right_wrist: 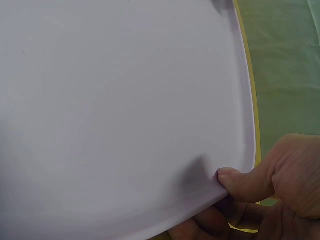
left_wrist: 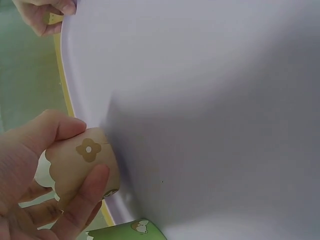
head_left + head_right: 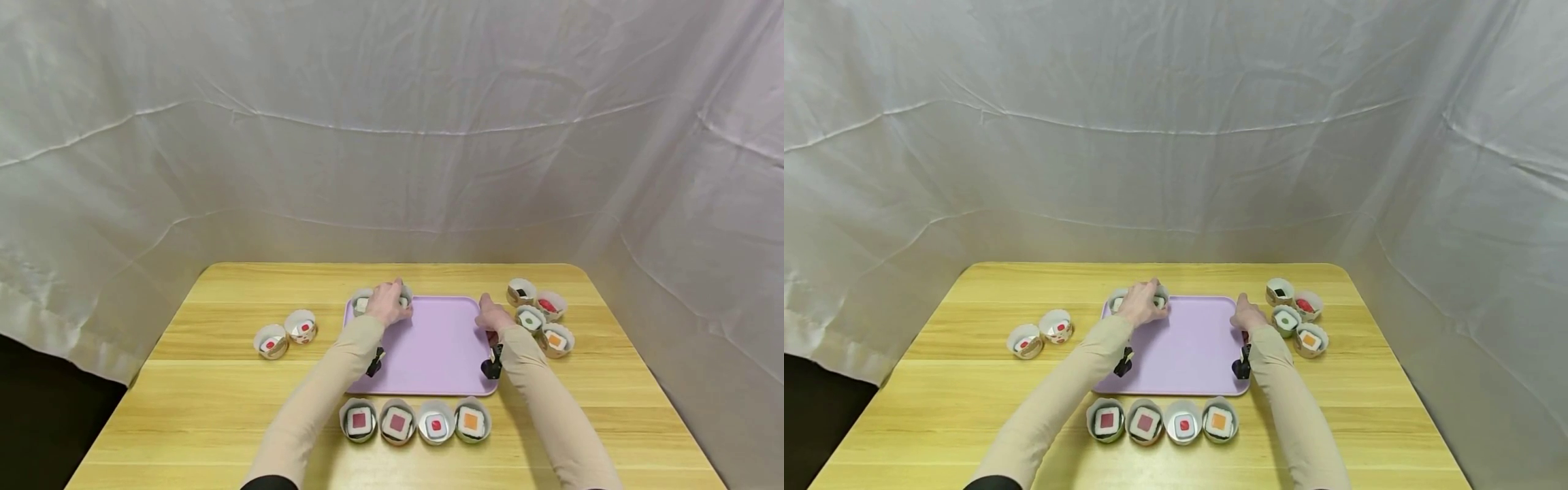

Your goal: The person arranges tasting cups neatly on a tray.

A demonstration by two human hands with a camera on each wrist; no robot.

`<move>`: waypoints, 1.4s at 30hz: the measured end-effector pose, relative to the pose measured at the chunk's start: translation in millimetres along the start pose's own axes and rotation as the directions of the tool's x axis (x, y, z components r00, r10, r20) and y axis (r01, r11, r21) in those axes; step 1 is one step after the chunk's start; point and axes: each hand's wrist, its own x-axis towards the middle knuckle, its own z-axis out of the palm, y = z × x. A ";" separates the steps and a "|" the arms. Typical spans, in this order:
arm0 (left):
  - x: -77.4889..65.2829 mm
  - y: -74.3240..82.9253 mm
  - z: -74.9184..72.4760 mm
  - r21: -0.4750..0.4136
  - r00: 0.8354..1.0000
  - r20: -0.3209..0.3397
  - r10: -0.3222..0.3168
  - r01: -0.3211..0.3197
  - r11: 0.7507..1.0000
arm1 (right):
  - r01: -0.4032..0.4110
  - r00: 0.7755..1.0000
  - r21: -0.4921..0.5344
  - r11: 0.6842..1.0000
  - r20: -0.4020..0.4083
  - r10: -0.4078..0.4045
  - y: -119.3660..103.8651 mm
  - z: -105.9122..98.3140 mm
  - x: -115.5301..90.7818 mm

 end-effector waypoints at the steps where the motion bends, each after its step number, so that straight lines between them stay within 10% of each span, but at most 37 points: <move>1: -0.3 0.0 0.2 0.005 1.000 0.006 0.001 -0.001 1.000 | 0.001 1.000 0.002 1.000 -0.001 -0.001 0.0 0.0 0.0; 15: 0.4 -4.3 -2.0 -0.044 0.996 0.088 0.013 -0.009 0.999 | -0.003 1.000 -0.023 1.000 0.000 0.003 -0.1 -2.0 -2.3; 42: -0.6 -9.8 -2.6 -0.043 0.999 0.037 0.009 -0.007 0.999 | 0.008 1.000 0.003 1.000 0.007 -0.008 1.3 0.8 3.2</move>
